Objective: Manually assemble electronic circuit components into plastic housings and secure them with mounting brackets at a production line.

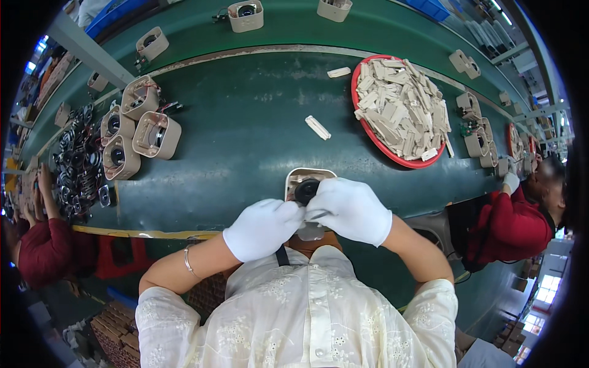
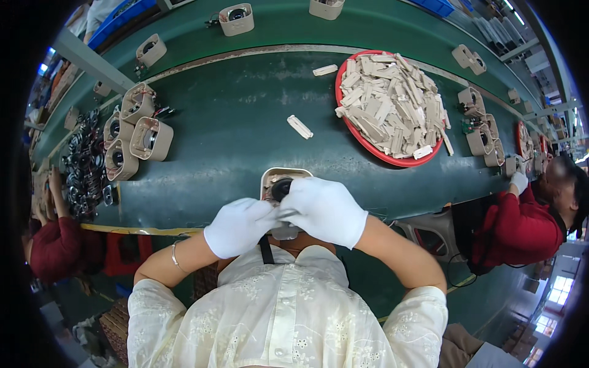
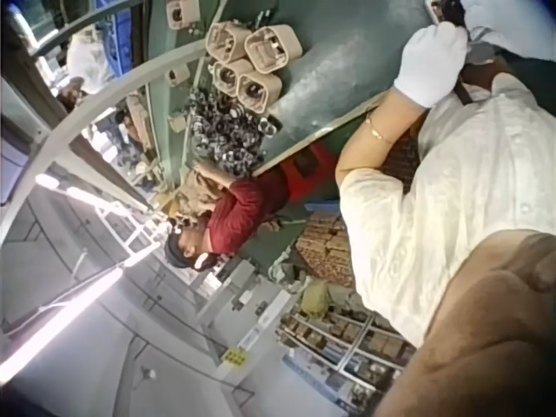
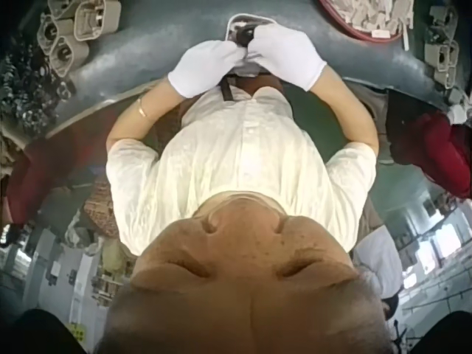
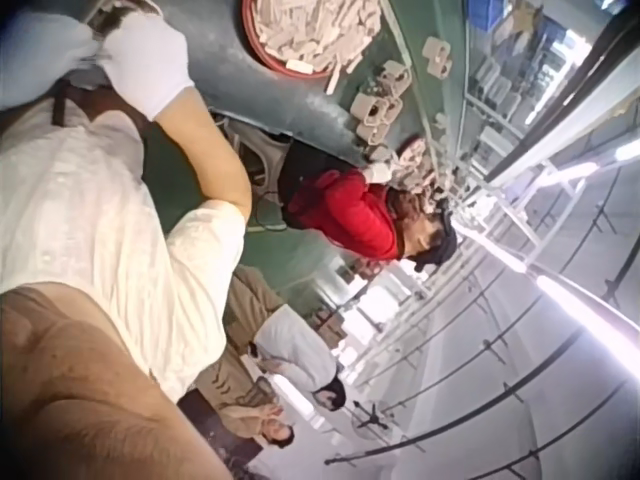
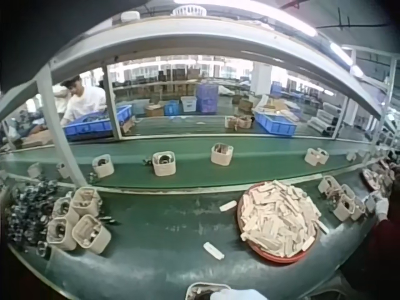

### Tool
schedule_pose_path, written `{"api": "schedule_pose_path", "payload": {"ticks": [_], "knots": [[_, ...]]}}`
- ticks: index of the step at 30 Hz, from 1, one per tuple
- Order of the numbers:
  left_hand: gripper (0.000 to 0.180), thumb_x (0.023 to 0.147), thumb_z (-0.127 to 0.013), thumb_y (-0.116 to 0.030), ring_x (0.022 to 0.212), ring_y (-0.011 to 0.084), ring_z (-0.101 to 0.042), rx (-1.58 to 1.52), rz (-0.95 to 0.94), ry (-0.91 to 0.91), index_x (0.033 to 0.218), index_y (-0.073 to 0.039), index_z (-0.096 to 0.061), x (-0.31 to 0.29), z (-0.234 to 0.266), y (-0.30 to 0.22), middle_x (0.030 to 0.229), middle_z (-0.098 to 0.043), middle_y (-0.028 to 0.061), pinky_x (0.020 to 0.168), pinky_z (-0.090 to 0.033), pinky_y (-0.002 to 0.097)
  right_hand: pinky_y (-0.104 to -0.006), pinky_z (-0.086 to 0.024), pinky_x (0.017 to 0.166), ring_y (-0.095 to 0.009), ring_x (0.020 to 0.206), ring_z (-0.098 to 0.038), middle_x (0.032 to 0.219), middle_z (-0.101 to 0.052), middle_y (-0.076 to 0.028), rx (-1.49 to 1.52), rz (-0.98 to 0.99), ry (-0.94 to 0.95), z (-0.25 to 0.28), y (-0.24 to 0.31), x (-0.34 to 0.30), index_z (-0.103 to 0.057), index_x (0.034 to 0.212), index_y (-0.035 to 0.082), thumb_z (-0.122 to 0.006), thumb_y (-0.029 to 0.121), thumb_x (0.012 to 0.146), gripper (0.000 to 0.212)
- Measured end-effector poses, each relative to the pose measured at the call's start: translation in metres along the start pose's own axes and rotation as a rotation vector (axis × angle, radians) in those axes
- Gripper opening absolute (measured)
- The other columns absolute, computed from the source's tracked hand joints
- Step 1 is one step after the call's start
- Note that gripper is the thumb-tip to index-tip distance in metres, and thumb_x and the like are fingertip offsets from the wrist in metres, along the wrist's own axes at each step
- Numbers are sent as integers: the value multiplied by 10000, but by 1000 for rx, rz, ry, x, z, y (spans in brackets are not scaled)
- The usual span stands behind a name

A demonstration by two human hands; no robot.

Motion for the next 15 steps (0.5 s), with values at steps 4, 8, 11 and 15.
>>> {"api": "schedule_pose_path", "payload": {"ticks": [4, 8, 11, 15], "knots": [[367, 804, -649, -125, 781, 268, -632, -16, 115, -103, 1160, -38, -632, -5, -9, -9, 921, -589, 80, 687, -529, 367, -293, -465, 633, -163, 670, -578, 805, -629, -76, 741, -171, -368, 27, -11, -16, -721, 981, -14, -596, 57, 932, 152], [370, 802, -661, -118, 763, 270, -627, -29, 135, -122, 1160, -33, -630, -2, -7, -12, 906, -582, 94, 667, -520, 372, -248, -354, 539, -79, 577, -431, 709, -542, -42, 1090, -211, -576, 17, -15, -23, -666, 1059, -80, -507, 88, 1015, 235], [378, 796, -661, -108, 764, 267, -627, -18, 117, -109, 1166, -37, -629, -2, -6, -11, 906, -579, 91, 672, -520, 367, -248, -318, 528, -75, 557, -390, 668, -510, -28, 1191, -84, -621, 20, -12, -25, -650, 1080, -81, -524, 130, 1029, 250], [368, 816, -662, -111, 803, 265, -638, -16, 144, -77, 1179, -61, -632, -4, -8, -10, 907, -577, 83, 703, -522, 355, -254, -392, 566, -84, 588, -472, 759, -625, -88, 1035, -59, -634, 19, -5, -27, -650, 1081, -70, -509, 240, 1066, 342]]}}
Point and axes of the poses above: each hand's wrist, its own x-axis towards the middle knuckle, its own z-axis out of the back of the hand, y = z × x, the point moved 8 cm from there along x, towards the middle knuckle
